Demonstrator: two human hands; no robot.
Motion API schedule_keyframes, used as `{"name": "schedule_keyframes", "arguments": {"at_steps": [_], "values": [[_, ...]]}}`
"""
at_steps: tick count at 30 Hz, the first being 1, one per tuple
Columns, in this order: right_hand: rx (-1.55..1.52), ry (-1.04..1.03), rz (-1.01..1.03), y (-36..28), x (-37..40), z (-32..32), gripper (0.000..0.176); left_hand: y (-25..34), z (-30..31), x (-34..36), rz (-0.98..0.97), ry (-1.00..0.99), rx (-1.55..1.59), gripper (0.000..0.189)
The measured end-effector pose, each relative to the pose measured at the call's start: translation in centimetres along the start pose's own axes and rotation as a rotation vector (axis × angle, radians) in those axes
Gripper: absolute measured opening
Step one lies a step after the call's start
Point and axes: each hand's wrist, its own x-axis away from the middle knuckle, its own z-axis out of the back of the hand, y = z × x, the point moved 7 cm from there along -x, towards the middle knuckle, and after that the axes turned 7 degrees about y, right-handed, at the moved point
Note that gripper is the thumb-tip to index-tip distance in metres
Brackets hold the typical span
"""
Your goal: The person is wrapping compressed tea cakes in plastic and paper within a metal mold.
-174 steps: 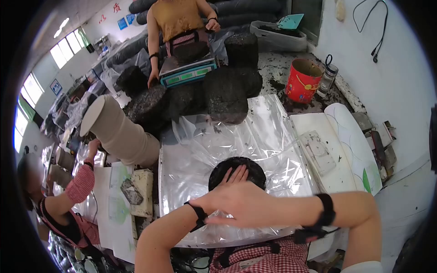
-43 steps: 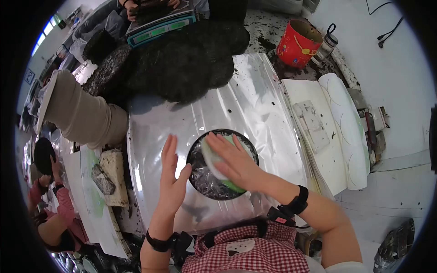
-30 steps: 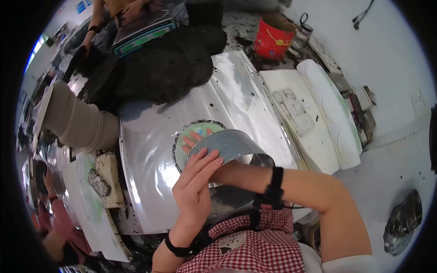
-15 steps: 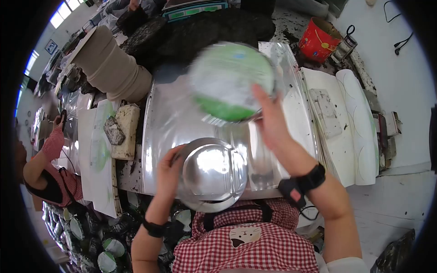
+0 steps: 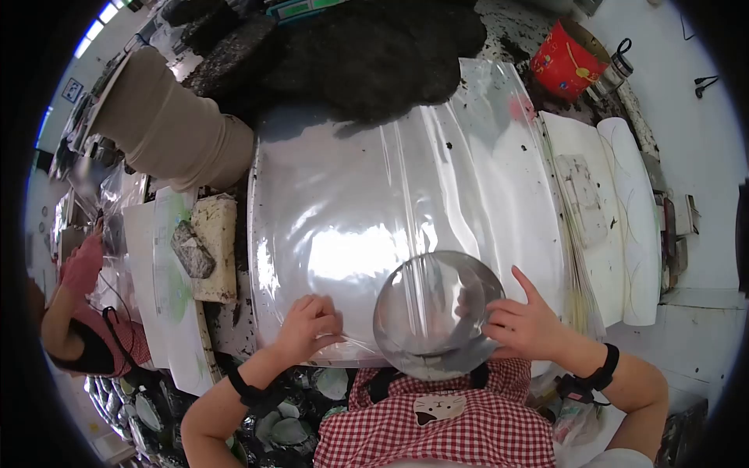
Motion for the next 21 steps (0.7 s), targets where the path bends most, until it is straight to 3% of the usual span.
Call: {"name": "schedule_keyframes", "arguments": {"at_steps": [2,3,5,6,8,11,12,15,19,21], "values": [[-0.002,0.030,-0.033,0.7,-1.5,0.0,0.037,0.0,-0.3,-1.2,-0.189,-0.156,0.197,0.017],[0.007,0.072,-0.041,1.2,-2.6,0.2,0.035,-0.2,0.0,-1.7,-0.191,-0.162,0.206,0.017],[-0.001,0.101,-0.083,2.5,-3.8,-0.1,0.036,-1.0,0.3,-2.3,-0.010,-0.343,0.184,0.017],[-0.010,0.108,-0.157,3.5,-3.8,0.0,0.037,-0.4,1.7,-2.6,-0.008,-0.342,0.190,0.017],[-0.009,0.147,-0.267,4.9,-3.1,0.2,0.039,1.5,4.9,-2.9,-0.165,-0.208,-0.115,0.016],[-0.033,0.187,-0.328,5.6,-2.8,0.1,0.041,0.5,1.9,0.9,-0.141,-0.068,-0.061,0.022],[-0.030,0.191,-0.319,5.8,-3.3,0.2,0.041,-1.0,0.6,1.7,-0.029,-0.066,0.064,0.025],[0.021,0.215,-0.323,5.2,-3.2,0.6,0.041,-1.8,0.0,1.1,-0.117,-0.099,0.129,0.026],[-0.150,0.396,-0.299,2.6,-3.4,3.4,0.041,-1.5,0.6,0.4,-0.130,-0.239,0.223,0.022],[-0.364,0.455,-0.331,0.2,-3.3,4.7,0.041,-1.2,0.2,-0.8,-0.092,-0.301,0.086,0.016]]}}
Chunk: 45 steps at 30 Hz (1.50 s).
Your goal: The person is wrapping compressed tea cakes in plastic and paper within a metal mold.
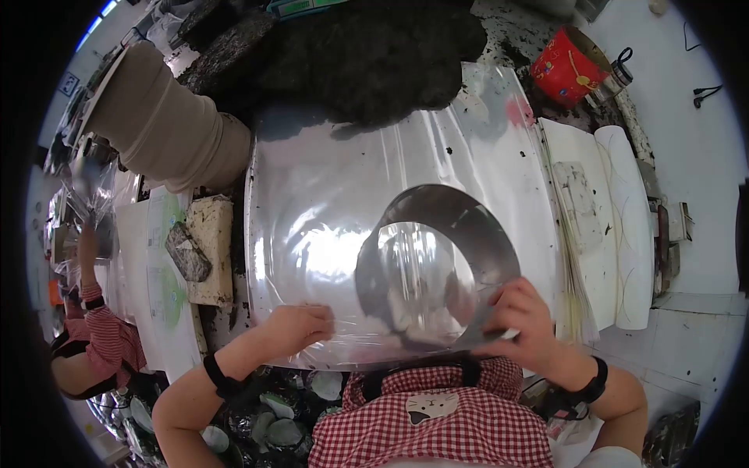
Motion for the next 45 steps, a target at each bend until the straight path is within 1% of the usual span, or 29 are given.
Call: {"name": "schedule_keyframes", "arguments": {"at_steps": [3,4,6,8,9,10,12,14,16,18,19,21,22,23,24,25,26,27,29,30,32,33,34,35,36,39,40,42,45], "values": [[-0.010,-0.155,0.306,-5.7,2.0,-3.5,0.037,-0.1,9.0,-4.8,0.225,0.316,-0.159,0.012],[-0.010,-0.148,0.307,-5.8,2.4,-4.6,0.037,2.3,13.5,-5.5,0.192,0.544,-0.207,0.010],[0.075,-0.219,0.318,-5.2,3.4,-7.2,0.036,9.9,20.0,-4.9,-0.053,0.773,-0.183,0.006],[0.195,-0.066,0.245,-2.6,1.0,-6.6,0.036,14.5,20.5,-4.0,-0.133,0.690,-0.158,0.008],[0.262,-0.149,0.062,0.2,-0.6,-6.9,0.033,16.1,19.7,-3.6,-0.206,0.613,-0.133,0.012],[0.270,-0.135,0.059,1.2,-0.9,-7.1,0.033,16.5,17.9,-3.4,-0.239,0.526,-0.159,0.015],[0.413,0.180,0.184,1.8,-2.6,-4.7,0.046,16.2,13.2,-2.6,-0.278,0.312,-0.261,0.012],[0.102,-0.236,0.053,0.9,3.2,-5.9,0.064,13.6,8.1,-1.0,-0.225,0.124,-0.229,0.013],[0.076,-0.488,0.706,-1.8,12.2,-7.0,0.066,9.0,3.2,0.6,-0.217,0.092,-0.256,0.015],[0.082,-0.299,0.464,-3.4,9.3,-3.0,0.063,5.7,1.0,0.6,-0.104,0.067,-0.297,0.015],[0.164,-0.269,0.105,-0.4,8.0,-3.3,0.060,4.6,0.9,0.3,-0.004,0.087,-0.202,0.024],[0.267,-0.332,0.065,2.3,7.5,-3.7,0.058,2.8,2.5,0.3,0.263,0.070,-0.006,0.041],[0.377,-0.394,0.028,4.0,6.6,-3.6,0.057,3.8,6.5,-0.2,0.183,0.198,-0.123,0.057],[0.397,-0.293,0.102,3.5,3.3,-1.7,0.054,4.0,11.0,0.3,0.087,0.456,-0.218,0.062],[0.404,-0.195,0.159,2.9,-0.6,0.3,0.052,3.0,15.9,2.5,0.144,0.691,-0.537,0.069],[0.397,-0.074,0.173,4.0,-4.6,2.2,0.048,4.1,22.2,3.9,0.047,1.073,-0.635,0.074],[0.396,0.053,0.189,5.3,-8.8,4.5,0.043,5.0,27.6,5.1,-0.167,1.392,-0.916,0.071],[0.315,0.187,-0.009,7.5,-13.0,6.1,0.035,4.7,33.2,5.7,-0.039,1.437,-1.258,0.061],[0.135,0.268,-0.239,15.7,-20.9,6.9,0.034,-5.7,41.7,8.4,0.375,1.038,-1.595,0.052],[0.033,0.265,-0.358,20.3,-24.0,6.3,0.035,-4.9,42.1,7.8,0.376,1.065,-1.599,0.052],[-0.044,0.292,-0.552,27.2,-27.8,4.0,0.042,-6.2,42.6,7.6,0.458,1.090,-0.584,0.047],[-0.040,0.298,-0.586,28.4,-29.5,3.1,0.048,-7.6,43.0,9.0,0.584,1.045,-0.397,0.045],[-0.040,0.297,-0.623,27.8,-31.1,2.1,0.054,-7.1,42.6,8.7,0.590,1.057,-0.407,0.045],[0.040,0.263,-0.623,27.0,-32.0,1.3,0.069,-5.6,41.6,7.5,0.517,1.016,-0.670,0.044],[0.032,0.252,-0.615,26.9,-32.6,0.1,0.069,-3.9,40.1,6.0,0.443,0.955,-0.927,0.044],[0.066,0.211,-0.632,26.5,-34.1,-2.0,0.081,-1.2,37.5,3.3,0.405,0.939,-1.028,0.048],[0.080,0.224,-0.606,26.3,-34.2,-2.2,0.077,-0.2,36.1,2.5,0.364,0.893,-1.100,0.050],[0.041,0.317,-0.579,25.9,-34.1,-2.0,0.065,-0.7,32.8,2.1,0.426,0.917,-0.803,0.054],[0.127,0.197,-0.534,25.3,-34.6,-2.2,0.062,-4.8,23.3,0.0,0.430,0.819,-0.271,0.079]]}}
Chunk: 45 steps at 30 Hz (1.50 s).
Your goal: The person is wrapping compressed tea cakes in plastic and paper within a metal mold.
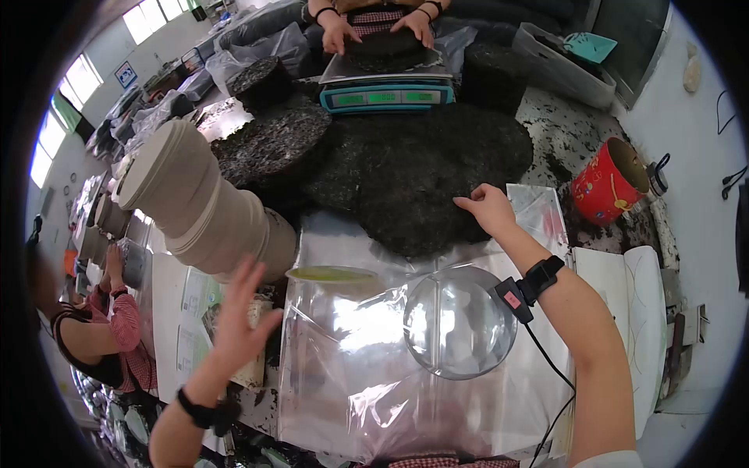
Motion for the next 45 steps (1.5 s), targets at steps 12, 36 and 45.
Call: {"name": "schedule_keyframes", "arguments": {"at_steps": [12,36,45], "values": [[0.056,0.106,0.288,-4.9,3.3,4.2,0.039,3.4,-16.0,-2.3,-0.298,-0.160,-0.095,0.055],[-1.312,-0.216,-0.415,-1.7,3.0,-0.5,0.024,-8.7,-18.3,-12.9,0.598,-0.104,0.589,0.029],[-1.439,-0.216,-0.340,2.4,6.2,8.3,0.031,19.5,-7.4,2.0,-0.646,0.231,0.390,0.030]]}}
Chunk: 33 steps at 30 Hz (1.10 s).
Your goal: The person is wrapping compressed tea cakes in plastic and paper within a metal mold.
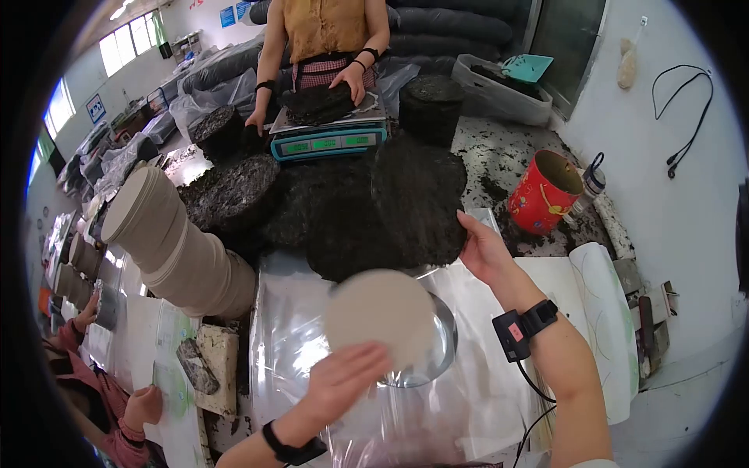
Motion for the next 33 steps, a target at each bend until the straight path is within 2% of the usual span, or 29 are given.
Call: {"name": "schedule_keyframes", "arguments": {"at_steps": [1,2,4,5,6,8,10,11,12,14,16,18,20,21,23,28,30,31,32,33], "values": [[0.062,-0.026,-0.010,0.0,1.4,0.4,0.031,0.8,-3.5,1.2,-0.062,-0.190,0.061,0.039],[0.125,-0.052,-0.019,0.0,2.8,0.7,0.031,1.4,-3.9,2.3,-0.069,-0.179,0.065,0.039],[0.411,0.027,-0.026,-0.1,6.6,1.3,0.030,0.5,-4.7,3.7,0.156,-0.165,0.152,0.063],[0.586,0.093,-0.030,-0.2,8.7,1.6,0.030,-1.8,-3.6,5.5,0.445,0.056,0.371,0.094],[0.672,0.061,-0.023,1.1,9.5,2.7,0.029,-2.2,-1.1,4.9,0.399,0.257,0.175,0.109],[0.889,0.090,-0.022,3.0,11.8,2.2,0.031,-1.6,-1.0,0.0,0.270,0.027,-0.036,0.116],[1.049,0.061,0.238,5.8,11.3,3.3,0.037,-1.6,-5.5,-2.5,0.177,-0.304,-0.156,0.120],[1.330,0.120,0.407,4.1,13.4,0.5,0.047,-2.8,-8.3,-1.0,0.172,-0.416,-0.228,0.124],[1.449,0.061,0.687,2.9,15.3,-2.1,0.066,-3.5,-10.1,0.6,0.130,-0.511,-0.295,0.124],[1.727,-0.207,0.950,3.3,16.3,-5.6,0.085,-3.7,-10.4,0.8,0.113,-0.506,-0.308,0.127],[1.742,-0.631,0.844,6.7,15.4,-7.4,0.098,-4.1,-11.2,1.2,0.136,-0.584,-0.308,0.129],[1.818,-0.702,0.739,11.2,14.0,-5.8,0.105,-5.3,-13.1,2.8,0.182,-0.846,-0.367,0.133],[1.904,-0.736,0.654,12.0,13.0,-5.5,0.105,-5.7,-13.9,2.3,0.326,-1.173,-0.335,0.135],[1.897,-0.730,0.636,12.2,12.8,-5.5,0.105,-5.8,-14.5,2.1,0.324,-1.190,-0.325,0.135],[2.003,-0.769,0.470,13.5,11.7,-4.9,0.105,-7.3,-15.9,3.4,0.461,-1.402,-0.270,0.138],[2.092,-0.818,0.269,17.2,9.8,-1.9,0.107,-10.1,-20.1,7.9,0.538,-1.357,-0.129,0.141],[2.083,-0.792,0.311,17.4,9.9,-1.9,0.107,-10.3,-20.3,8.1,0.532,-1.394,-0.201,0.140],[2.112,-0.773,0.350,17.0,10.4,-2.7,0.105,-9.9,-19.7,7.9,0.514,-1.371,-0.251,0.132],[2.161,-0.773,0.385,16.9,11.8,-3.5,0.102,-8.6,-19.2,8.4,0.450,-1.452,-0.251,0.123],[2.141,-0.892,0.347,16.2,13.9,-4.5,0.100,-7.5,-18.5,9.0,0.414,-1.327,-0.221,0.119]]}}
